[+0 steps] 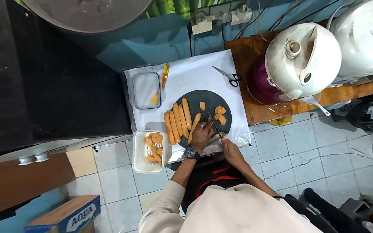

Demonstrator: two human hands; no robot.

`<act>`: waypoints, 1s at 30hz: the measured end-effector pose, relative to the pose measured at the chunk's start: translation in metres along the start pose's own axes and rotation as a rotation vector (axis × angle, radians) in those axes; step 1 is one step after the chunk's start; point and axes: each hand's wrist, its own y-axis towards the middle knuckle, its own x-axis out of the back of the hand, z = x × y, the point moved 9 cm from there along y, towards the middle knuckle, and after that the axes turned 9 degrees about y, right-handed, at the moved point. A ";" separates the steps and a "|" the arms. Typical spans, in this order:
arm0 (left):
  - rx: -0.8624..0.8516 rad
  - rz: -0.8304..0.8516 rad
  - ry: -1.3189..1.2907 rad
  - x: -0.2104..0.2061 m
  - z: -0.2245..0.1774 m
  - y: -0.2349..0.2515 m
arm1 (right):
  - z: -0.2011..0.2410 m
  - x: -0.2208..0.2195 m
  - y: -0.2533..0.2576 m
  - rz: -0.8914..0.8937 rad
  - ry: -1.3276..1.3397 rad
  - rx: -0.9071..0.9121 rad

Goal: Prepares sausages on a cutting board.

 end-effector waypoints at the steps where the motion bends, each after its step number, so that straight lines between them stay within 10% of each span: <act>1: 0.001 -0.002 0.003 -0.001 0.000 0.000 | 0.001 0.001 -0.003 -0.002 -0.015 -0.021; 30: 0.096 -0.005 -0.076 0.005 0.002 -0.009 | 0.006 -0.014 0.000 -0.008 -0.019 -0.103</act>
